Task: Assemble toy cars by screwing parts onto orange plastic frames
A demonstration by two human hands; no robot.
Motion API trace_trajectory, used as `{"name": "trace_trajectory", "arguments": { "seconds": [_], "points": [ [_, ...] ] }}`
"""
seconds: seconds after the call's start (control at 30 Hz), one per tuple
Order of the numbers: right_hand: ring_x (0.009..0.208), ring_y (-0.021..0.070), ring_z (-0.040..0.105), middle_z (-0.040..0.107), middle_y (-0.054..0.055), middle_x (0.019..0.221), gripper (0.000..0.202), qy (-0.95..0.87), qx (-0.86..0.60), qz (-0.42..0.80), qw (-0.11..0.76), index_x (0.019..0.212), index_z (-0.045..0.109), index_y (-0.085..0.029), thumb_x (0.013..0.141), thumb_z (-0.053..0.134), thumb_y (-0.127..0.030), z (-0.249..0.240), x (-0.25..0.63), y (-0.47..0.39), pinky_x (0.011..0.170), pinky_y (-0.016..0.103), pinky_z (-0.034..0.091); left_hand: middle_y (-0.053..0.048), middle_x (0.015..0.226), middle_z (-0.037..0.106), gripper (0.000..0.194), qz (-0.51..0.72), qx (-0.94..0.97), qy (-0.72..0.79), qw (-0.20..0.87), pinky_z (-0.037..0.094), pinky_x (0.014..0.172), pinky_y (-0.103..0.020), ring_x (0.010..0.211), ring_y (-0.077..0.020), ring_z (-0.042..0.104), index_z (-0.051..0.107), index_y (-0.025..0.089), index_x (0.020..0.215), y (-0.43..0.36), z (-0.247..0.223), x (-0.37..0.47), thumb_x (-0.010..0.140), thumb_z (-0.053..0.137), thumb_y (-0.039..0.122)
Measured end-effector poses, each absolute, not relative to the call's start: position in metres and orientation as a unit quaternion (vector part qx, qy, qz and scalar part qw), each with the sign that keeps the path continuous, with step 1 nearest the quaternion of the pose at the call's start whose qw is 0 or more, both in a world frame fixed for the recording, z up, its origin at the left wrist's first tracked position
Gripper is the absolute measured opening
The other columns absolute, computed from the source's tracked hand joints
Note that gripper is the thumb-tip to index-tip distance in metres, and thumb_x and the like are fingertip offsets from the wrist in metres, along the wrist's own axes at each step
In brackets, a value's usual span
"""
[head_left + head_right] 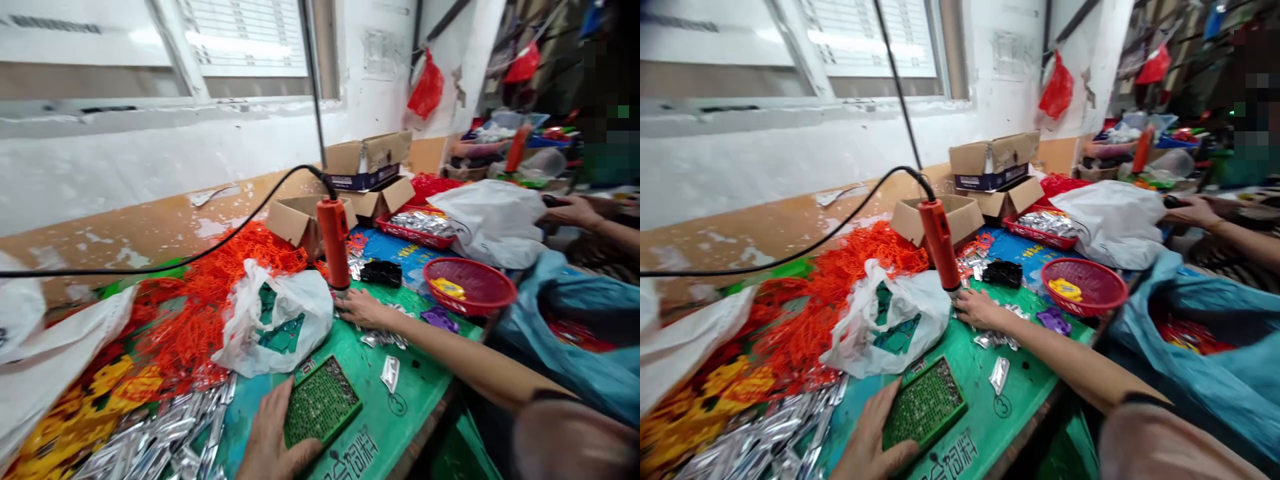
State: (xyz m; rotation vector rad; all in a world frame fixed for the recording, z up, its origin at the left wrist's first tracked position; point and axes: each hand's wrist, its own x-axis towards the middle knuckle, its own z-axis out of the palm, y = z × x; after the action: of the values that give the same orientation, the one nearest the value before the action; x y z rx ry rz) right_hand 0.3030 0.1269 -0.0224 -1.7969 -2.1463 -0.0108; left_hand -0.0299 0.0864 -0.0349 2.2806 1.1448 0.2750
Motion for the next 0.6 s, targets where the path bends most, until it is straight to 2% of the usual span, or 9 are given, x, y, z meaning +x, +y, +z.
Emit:
{"name": "trace_trajectory", "arguments": {
  "seconds": [0.07,0.13,0.27,0.33,0.43,0.5,0.6],
  "points": [
    [0.102,0.0256,0.061,0.064,0.007,0.116,0.025,-0.779,-0.609,0.0,0.148,0.111,0.066,-0.025,0.088,0.062,-0.034,-0.024,0.311,0.114,0.084,0.045,0.051,-0.017,0.147,0.047,0.087,0.083,0.843,0.444,0.291,0.031,0.114,-0.048,0.136,-0.0344,0.04,0.04,0.009,0.146,0.083,-0.03,-0.026,0.067,0.068,0.034],
    [0.101,0.0275,0.06,0.065,0.008,0.114,0.023,-0.785,-0.603,-0.007,0.14,0.108,0.068,-0.027,0.088,0.061,-0.034,-0.024,0.318,0.102,0.082,0.046,0.05,-0.019,0.149,0.045,0.09,0.068,0.836,0.455,0.298,0.028,0.115,-0.048,0.137,-0.0354,0.038,0.038,0.006,0.146,0.081,-0.026,-0.023,0.065,0.068,0.031],
    [0.111,0.0361,0.054,0.061,0.017,0.121,0.03,-0.765,-0.625,-0.038,0.152,0.116,0.065,-0.022,0.09,0.056,-0.032,-0.019,0.311,0.077,0.083,0.056,0.048,-0.021,0.151,0.041,0.092,0.063,0.842,0.441,0.306,0.025,0.115,-0.048,0.137,-0.0361,0.036,0.035,0.003,0.147,0.08,-0.025,-0.021,0.067,0.068,0.033],
    [0.113,0.0347,0.053,0.059,0.018,0.124,0.032,-0.762,-0.625,-0.046,0.164,0.119,0.063,-0.018,0.09,0.054,-0.027,-0.016,0.293,0.065,0.087,0.055,0.048,-0.021,0.151,0.041,0.092,0.067,0.843,0.436,0.309,0.025,0.115,-0.047,0.137,-0.036,0.036,0.036,0.004,0.148,0.081,-0.026,-0.021,0.067,0.068,0.034],
    [0.118,0.0288,0.052,0.056,0.015,0.13,0.034,-0.777,-0.6,-0.053,0.182,0.123,0.059,-0.018,0.09,0.05,-0.019,-0.015,0.248,0.058,0.099,0.049,0.046,-0.02,0.151,0.042,0.09,0.08,0.837,0.44,0.315,0.025,0.114,-0.047,0.136,-0.0365,0.036,0.037,0.006,0.147,0.08,-0.028,-0.02,0.068,0.068,0.035],
    [0.122,0.0285,0.05,0.054,0.015,0.133,0.039,-0.794,-0.558,-0.074,0.23,0.126,0.056,-0.017,0.088,0.049,-0.015,-0.011,0.213,0.063,0.1,0.048,0.046,-0.02,0.15,0.043,0.09,0.091,0.831,0.445,0.322,0.025,0.114,-0.048,0.136,-0.0372,0.036,0.039,0.007,0.147,0.078,-0.027,-0.019,0.067,0.069,0.035],
    [0.127,0.0264,0.049,0.053,0.011,0.137,0.048,-0.788,-0.54,-0.111,0.273,0.132,0.054,-0.023,0.084,0.053,-0.017,0.006,0.169,0.09,0.104,0.042,0.045,-0.019,0.148,0.045,0.088,0.114,0.819,0.447,0.343,0.025,0.114,-0.048,0.135,-0.0377,0.036,0.042,0.01,0.145,0.073,-0.022,-0.019,0.066,0.071,0.036]
  ]
}}
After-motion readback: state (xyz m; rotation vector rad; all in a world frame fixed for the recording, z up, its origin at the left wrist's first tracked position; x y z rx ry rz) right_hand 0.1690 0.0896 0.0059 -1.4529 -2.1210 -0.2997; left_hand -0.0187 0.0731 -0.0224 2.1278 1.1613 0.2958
